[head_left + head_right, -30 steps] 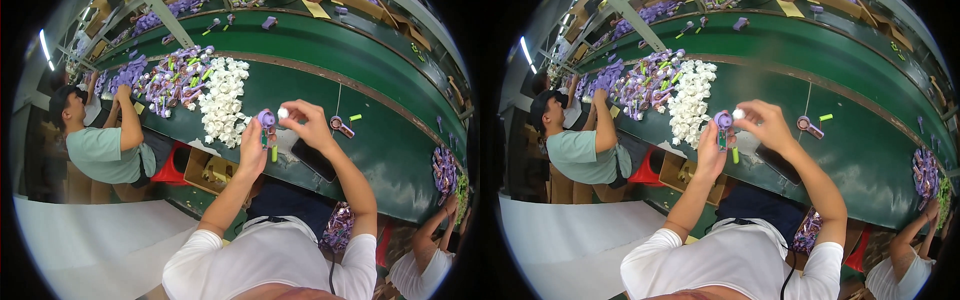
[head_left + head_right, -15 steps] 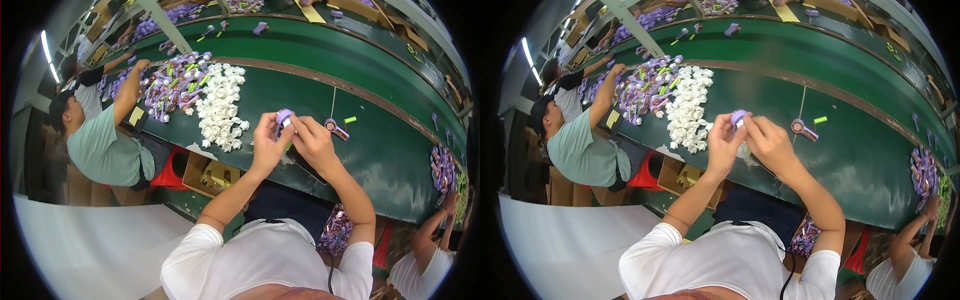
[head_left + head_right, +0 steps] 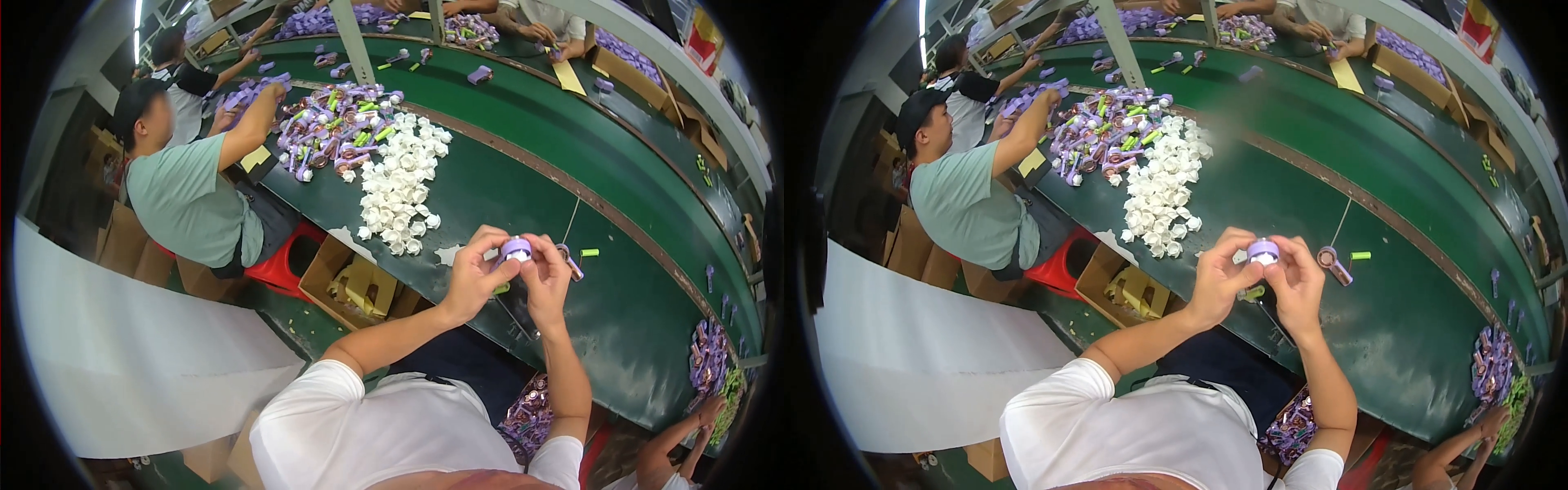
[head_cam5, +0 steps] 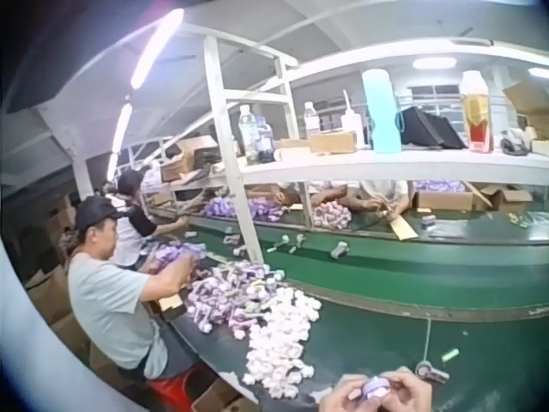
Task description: The person assembles small plastic toy components by hand, attaching plastic toy parts to a plastic base on an industrial production line.
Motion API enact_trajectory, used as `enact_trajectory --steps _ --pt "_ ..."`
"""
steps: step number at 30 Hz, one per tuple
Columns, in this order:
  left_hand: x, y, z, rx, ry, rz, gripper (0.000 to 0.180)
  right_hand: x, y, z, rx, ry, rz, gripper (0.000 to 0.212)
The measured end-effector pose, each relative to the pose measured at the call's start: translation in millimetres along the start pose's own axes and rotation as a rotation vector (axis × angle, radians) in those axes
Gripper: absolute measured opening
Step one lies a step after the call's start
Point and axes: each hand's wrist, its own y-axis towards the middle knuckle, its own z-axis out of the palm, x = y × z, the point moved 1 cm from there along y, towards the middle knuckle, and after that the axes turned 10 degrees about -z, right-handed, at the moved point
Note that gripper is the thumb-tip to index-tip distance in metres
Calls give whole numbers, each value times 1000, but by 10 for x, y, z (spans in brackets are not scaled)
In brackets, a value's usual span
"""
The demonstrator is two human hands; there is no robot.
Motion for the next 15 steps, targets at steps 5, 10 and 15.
enact_trajectory --steps 5,10,15 --pt "331 206 -137 -200 410 -1 35 -280 171 -67 -178 -195 212 28" --pt "402 152 -204 -387 681 213 53 -1035 946 -914 -672 -144 251 63" --pt "493 -270 -336 -83 774 110 40 -1287 1025 -404 359 -505 233 47"
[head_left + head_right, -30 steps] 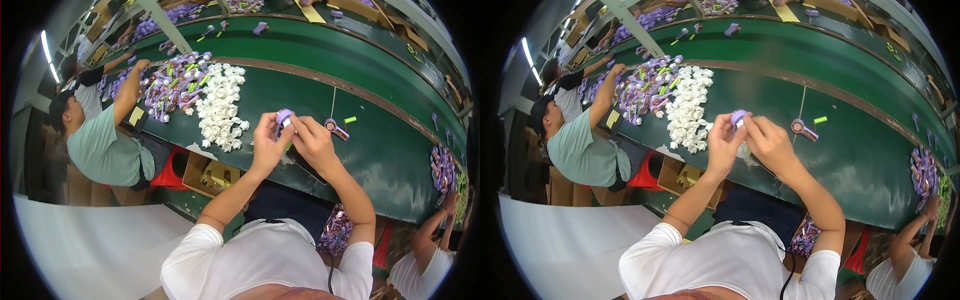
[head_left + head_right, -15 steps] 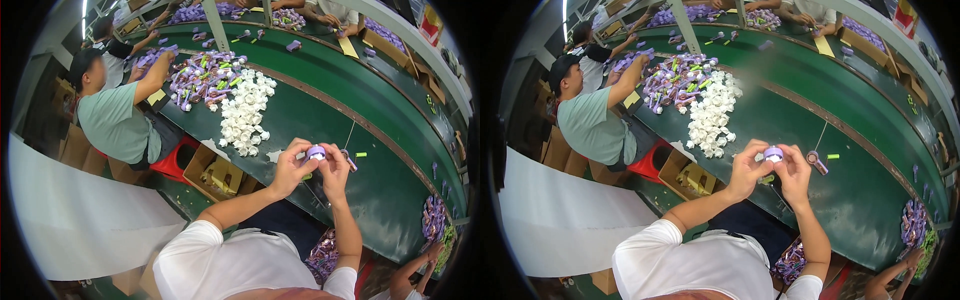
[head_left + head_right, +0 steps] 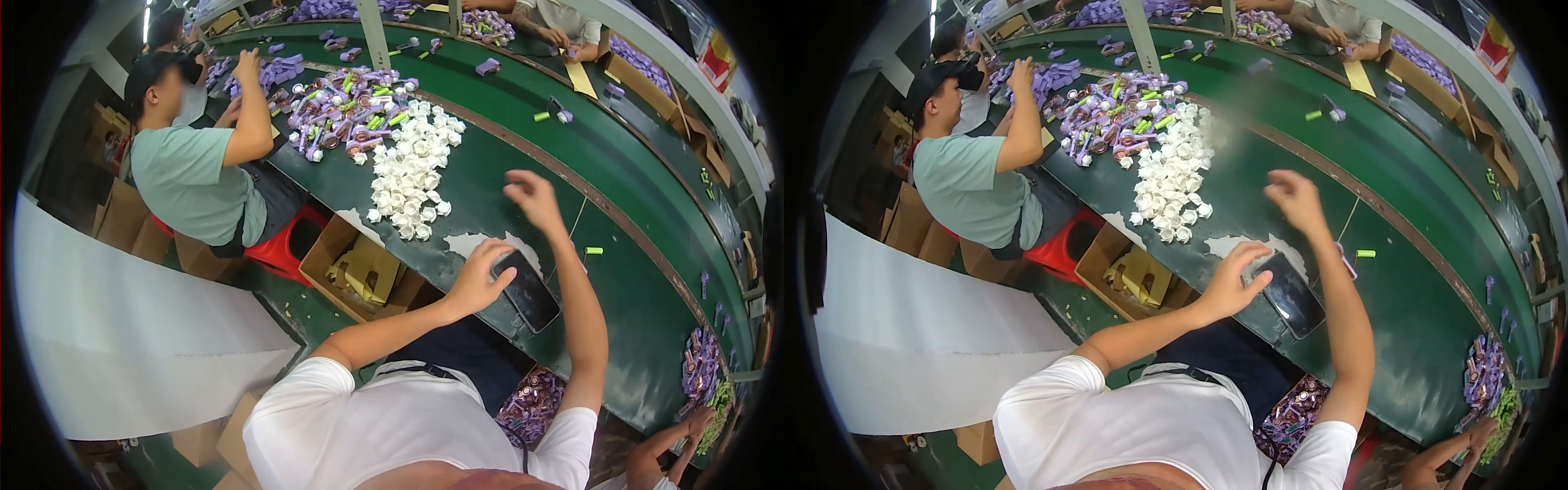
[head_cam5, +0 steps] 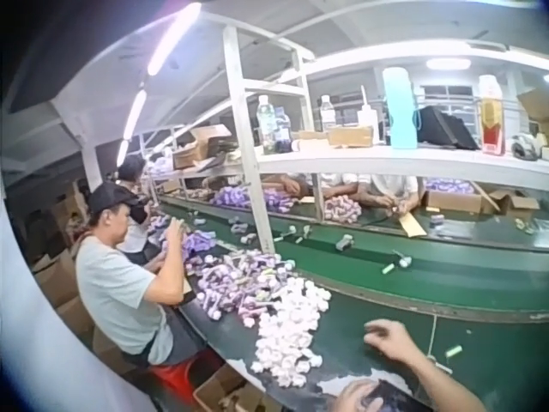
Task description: The person assembles small plastic toy components by hand, attaching plastic toy parts to a plastic base on an industrial production line.
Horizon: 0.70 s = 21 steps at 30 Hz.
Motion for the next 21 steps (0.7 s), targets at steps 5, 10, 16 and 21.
enact_trajectory --steps 5,10,16,21 --pt "-275 -127 -216 -3 -130 -19 24 333 -63 848 309 -295 -598 47" --pt "-197 61 -359 -92 -172 1 12 119 -59 978 333 -375 -375 33" --pt "-200 643 -306 -18 -153 35 12 359 -686 150 244 -624 -138 30" --pt "-79 988 478 235 175 -145 36 536 -1449 -821 -391 -520 92 28"
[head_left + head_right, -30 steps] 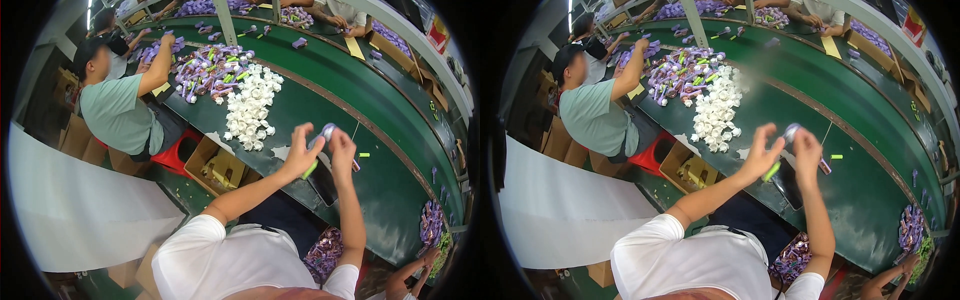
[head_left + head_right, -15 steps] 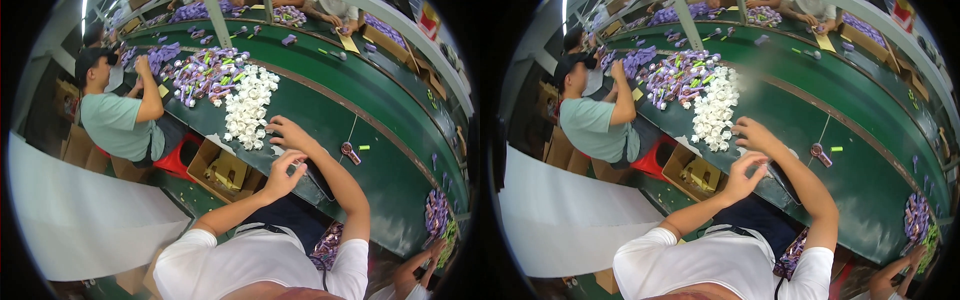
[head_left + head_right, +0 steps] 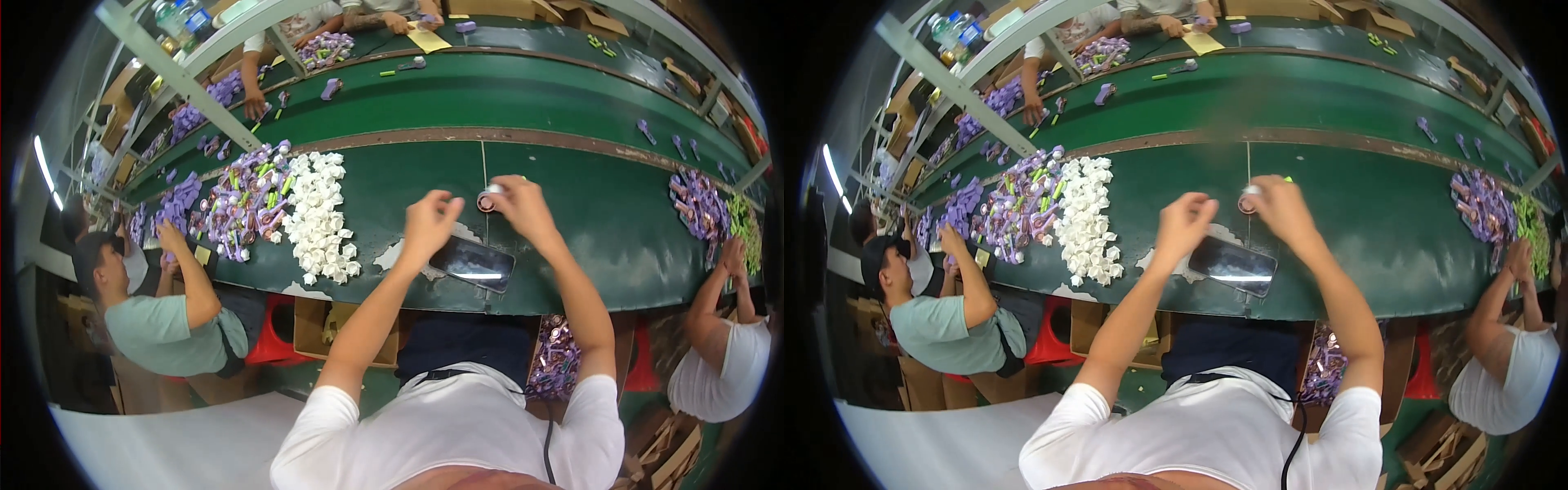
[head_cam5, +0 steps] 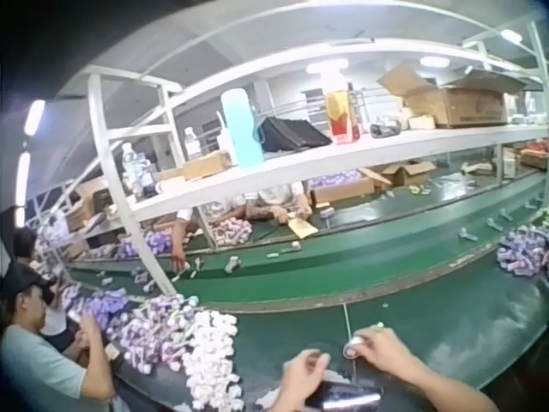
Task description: The person assembles small plastic toy components by hand, attaching plastic toy parts to a plastic base on an industrial production line.
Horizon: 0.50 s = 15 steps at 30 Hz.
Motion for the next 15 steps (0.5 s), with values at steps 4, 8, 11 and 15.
enact_trajectory --steps 4,8,11,15 --pt "-389 245 723 -12 594 101 49 -280 -417 -350 -228 206 183 27" --pt "-169 427 1007 49 555 105 41 -273 -578 -399 -274 358 212 28" --pt "-161 478 912 -37 -124 143 41 -222 -598 -468 -304 499 186 28" --pt "-43 639 634 15 -1204 44 33 40 -438 -475 -297 737 82 30"
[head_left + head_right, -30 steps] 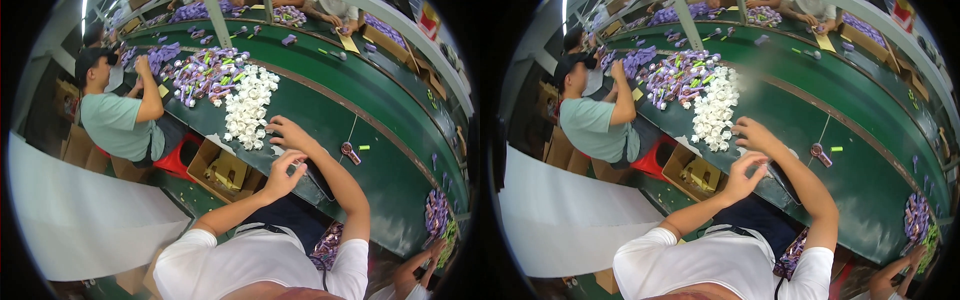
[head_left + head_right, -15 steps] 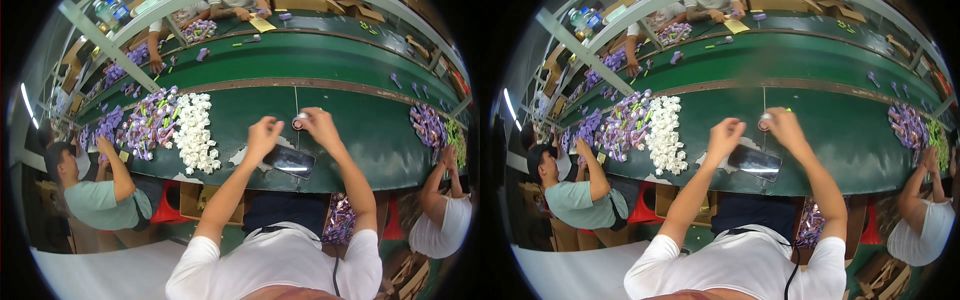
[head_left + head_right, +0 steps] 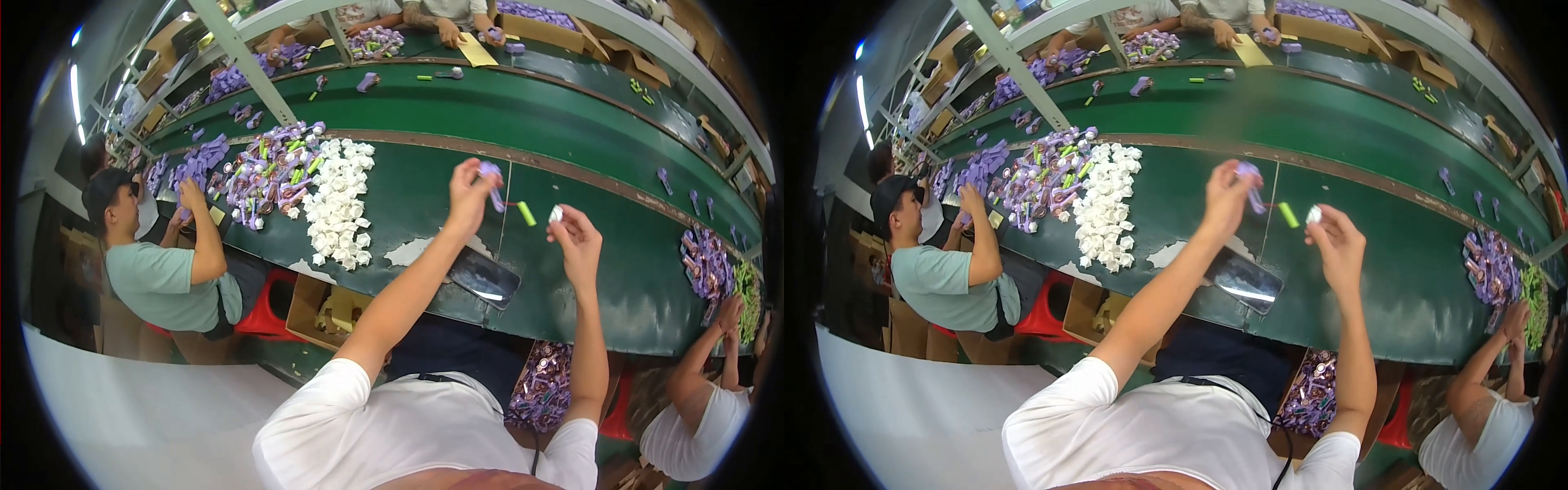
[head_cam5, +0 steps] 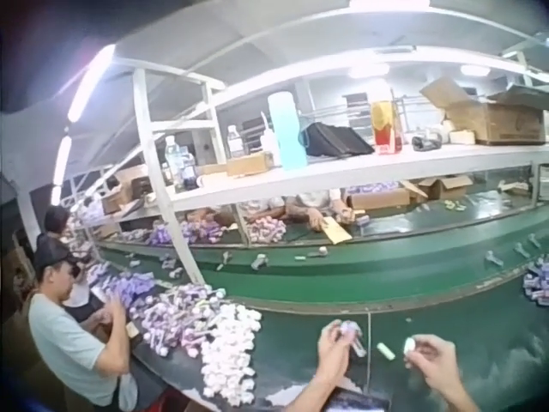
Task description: The person assembles small plastic toy components by hand, attaching plastic toy parts to a plastic base on an industrial production line.
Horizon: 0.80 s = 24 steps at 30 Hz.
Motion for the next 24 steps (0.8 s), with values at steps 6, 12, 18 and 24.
enact_trajectory --steps 6,12,18,24 --pt "-687 -256 89 56 -64 -279 27 325 188 555 108 -148 -204 29" --pt "-855 -632 230 183 99 -158 26 414 322 994 122 -425 -459 30" --pt "-975 -882 200 161 193 5 31 418 256 1109 108 -517 -593 29" --pt "-1028 -984 262 133 141 -16 35 325 168 1095 113 -400 -584 35"
